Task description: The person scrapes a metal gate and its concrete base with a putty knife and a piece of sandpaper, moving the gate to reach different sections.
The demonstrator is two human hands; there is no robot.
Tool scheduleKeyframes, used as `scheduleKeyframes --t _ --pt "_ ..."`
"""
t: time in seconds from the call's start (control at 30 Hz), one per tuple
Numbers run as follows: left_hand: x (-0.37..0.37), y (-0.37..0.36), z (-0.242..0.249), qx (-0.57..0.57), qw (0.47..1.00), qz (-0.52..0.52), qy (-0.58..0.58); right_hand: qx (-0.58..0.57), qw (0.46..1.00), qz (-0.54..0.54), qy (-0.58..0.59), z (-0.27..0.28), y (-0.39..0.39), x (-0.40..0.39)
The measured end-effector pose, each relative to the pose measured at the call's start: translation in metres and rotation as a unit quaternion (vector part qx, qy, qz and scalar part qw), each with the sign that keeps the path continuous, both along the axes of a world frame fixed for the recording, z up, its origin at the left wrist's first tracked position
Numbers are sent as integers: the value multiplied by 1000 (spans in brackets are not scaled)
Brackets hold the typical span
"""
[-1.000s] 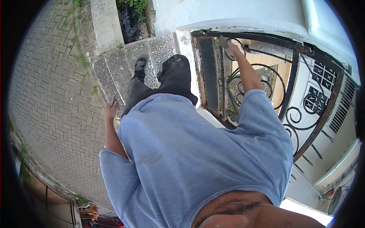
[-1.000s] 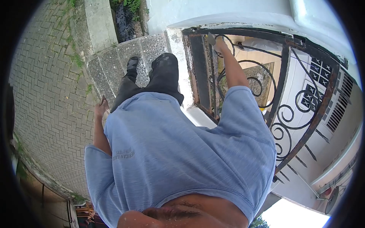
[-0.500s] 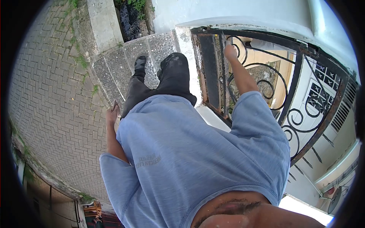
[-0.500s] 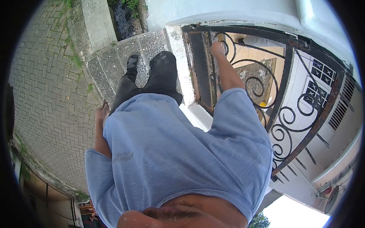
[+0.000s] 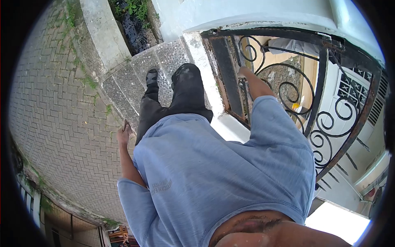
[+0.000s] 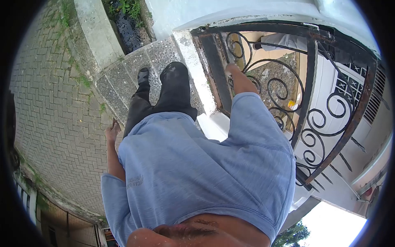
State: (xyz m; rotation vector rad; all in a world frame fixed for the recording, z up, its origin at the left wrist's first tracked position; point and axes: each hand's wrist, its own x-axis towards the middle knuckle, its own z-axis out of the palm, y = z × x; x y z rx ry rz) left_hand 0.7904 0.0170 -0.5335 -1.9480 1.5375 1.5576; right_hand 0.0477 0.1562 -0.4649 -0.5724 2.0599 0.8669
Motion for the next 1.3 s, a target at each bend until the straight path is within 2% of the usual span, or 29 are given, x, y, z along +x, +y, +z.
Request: scheduleKeyframes --t 0.03,0.07,0.13,0.23,0.27,0.33,0.37,0.4,0.43,0.47,0.53,0.63,0.7,0.73,0.77,0.8,0.83,0.87,0.9,0.97,1.07,1.1,1.13,1.2,1.23,1.3 --pt "0 4 0 -8 1000 16 9 21 999 -8 -50 12 19 21" --pt "0 4 3 -15 999 29 19 16 998 -29 -45 19 39 41" --pt "-6 3 16 31 999 8 2 -150 983 12 104 25 63 71" --pt "-9 2 15 68 992 -107 -12 -186 969 -32 158 29 67 81" --pt "-6 -1 9 57 989 -135 0 -192 965 -57 169 24 68 80" --pt "14 -7 -33 47 982 -179 -41 -263 940 9 217 11 59 72" --pt "-3 -26 -14 30 981 -188 -23 -273 935 -12 226 7 51 69" --pt "-20 -34 13 15 980 -198 -7 -290 928 11 233 7 41 66" --pt "-34 -44 32 18 982 -187 -16 -306 921 35 239 6 31 63" --pt "-41 -54 44 20 984 -177 -27 -316 917 13 244 5 20 60" --pt "-46 -72 54 -17 978 -204 -37 -304 912 61 269 2 3 54" --pt "-14 -95 31 -16 983 -182 2 -344 892 0 294 -32 -14 44" --pt "-26 -104 54 -13 975 -216 -44 -383 863 -6 330 -64 -14 44" --pt "-2 -107 30 -17 983 -181 4 -386 859 -26 335 -63 -11 48" --pt "-15 -110 46 16 976 -213 -48 -399 859 -10 320 -56 -10 54" --pt "-14 -107 46 5 981 -194 -6 -413 858 8 304 -53 -9 59" --pt "-16 -107 50 18 978 -207 -16 -414 873 -24 256 -56 -6 62" --pt "-18 -106 51 21 973 -229 -27 -417 871 -40 257 -60 -3 68" --pt "-32 -103 66 26 969 -242 -33 -425 871 -18 245 -64 0 74" --pt "-28 -102 55 34 966 -256 -32 -437 859 35 266 -73 4 80" --pt "-33 -108 53 45 960 -273 -31 -488 822 -5 293 -83 -8 77" --pt "-37 -108 55 43 958 -283 -22 -455 846 -52 273 -83 -17 74" --pt "-49 -104 65 41 957 -287 -30 -457 846 -60 269 -81 -27 71" --pt "-71 -100 81 16 971 -237 -21 -436 842 -125 291 -76 -48 60" --pt "-72 -107 81 40 971 -229 -56 -453 822 -144 314 -78 -56 55" --pt "-72 -116 81 31 969 -241 -52 -471 817 -138 302 -85 -63 61"
